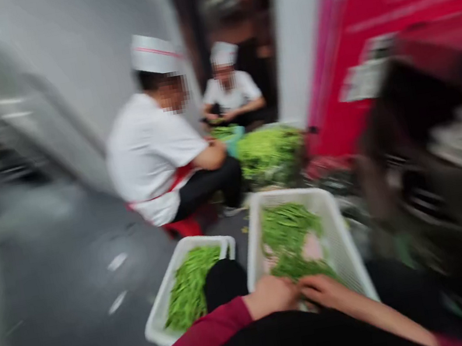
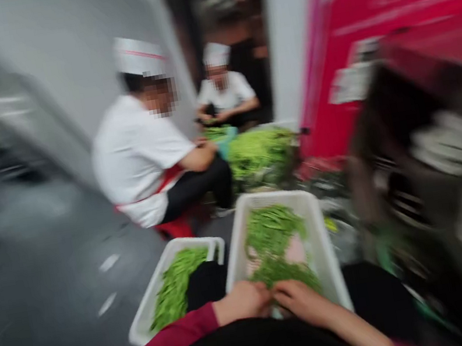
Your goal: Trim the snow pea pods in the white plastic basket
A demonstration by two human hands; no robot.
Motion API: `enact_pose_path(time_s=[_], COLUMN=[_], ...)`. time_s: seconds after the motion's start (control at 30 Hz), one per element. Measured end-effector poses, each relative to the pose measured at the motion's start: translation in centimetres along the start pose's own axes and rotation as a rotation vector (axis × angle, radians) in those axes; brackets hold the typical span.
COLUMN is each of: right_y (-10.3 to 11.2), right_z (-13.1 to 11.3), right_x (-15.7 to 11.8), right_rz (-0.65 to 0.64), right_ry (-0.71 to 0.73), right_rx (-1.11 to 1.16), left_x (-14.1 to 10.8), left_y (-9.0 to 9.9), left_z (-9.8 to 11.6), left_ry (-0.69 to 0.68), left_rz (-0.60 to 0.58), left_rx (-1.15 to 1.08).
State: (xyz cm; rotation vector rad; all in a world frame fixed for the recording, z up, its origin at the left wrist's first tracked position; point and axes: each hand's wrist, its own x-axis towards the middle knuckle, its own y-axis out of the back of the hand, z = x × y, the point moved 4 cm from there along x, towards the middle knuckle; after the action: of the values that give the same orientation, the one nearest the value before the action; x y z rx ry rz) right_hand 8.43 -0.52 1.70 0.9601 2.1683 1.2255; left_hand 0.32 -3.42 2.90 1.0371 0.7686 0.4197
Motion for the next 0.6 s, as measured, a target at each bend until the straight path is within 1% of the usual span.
enact_pose_path(time_s=[0.03, 0.07, 0.1, 0.13, 0.17, 0.23, 0.27, 0.33, 0.4, 0.43, 0.5, 0.57, 0.6], right_y=[-0.2, -0.4, -0.5, -0.3, -0.1, 0.6, 0.9, 1.5, 1.8, 1.9, 1.9, 1.9, 1.9], right_z=[1.7, 2.7, 3.4, 3.8, 4.2, 4.6, 4.6, 4.6, 4.5, 4.5, 4.8, 5.5, 5.9], right_x=[-1.8, -2.9, -3.5, -3.7, -3.7, -3.4, -3.4, -3.6, -4.3, -4.6, -5.2, -5.9, -6.2], right_rz=[-0.019, -0.043, -0.064, -0.067, -0.062, -0.006, 0.047, 0.197, 0.351, 0.417, 0.539, 0.659, 0.712], right_ry=[-0.1, -0.156, -0.182, -0.166, -0.189, -0.256, -0.303, -0.414, -0.51, -0.536, -0.584, -0.66, -0.708], right_rx=[0.009, 0.019, 0.028, 0.028, 0.042, 0.079, 0.101, 0.133, 0.155, 0.168, 0.224, 0.334, 0.393], left_x=[1.3, 2.5, 3.5, 4.5, 5.4, 6.5, 6.9, 7.4, 7.8, 8.1, 8.8, 9.5, 9.7], left_y=[-0.4, -0.5, -0.6, -0.6, -0.5, -0.2, 0.1, 0.8, 1.3, 1.5, 1.6, 1.1, 0.7], left_z=[-0.3, -1.1, -1.8, -2.6, -3.2, -4.2, -4.5, -4.6, -4.2, -3.7, -2.8, -2.1, -2.1], left_ry=[-0.028, -0.016, -0.055, -0.104, -0.148, -0.173, -0.16, -0.085, -0.018, -0.016, -0.064, -0.127, -0.137], left_rz=[-0.028, -0.02, -0.001, 0.01, 0.025, 0.058, 0.079, 0.119, 0.147, 0.152, 0.144, 0.08, 0.061], left_rx=[0.01, 0.01, -0.038, -0.112, -0.201, -0.358, -0.429, -0.549, -0.631, -0.649, -0.63, -0.576, -0.548])
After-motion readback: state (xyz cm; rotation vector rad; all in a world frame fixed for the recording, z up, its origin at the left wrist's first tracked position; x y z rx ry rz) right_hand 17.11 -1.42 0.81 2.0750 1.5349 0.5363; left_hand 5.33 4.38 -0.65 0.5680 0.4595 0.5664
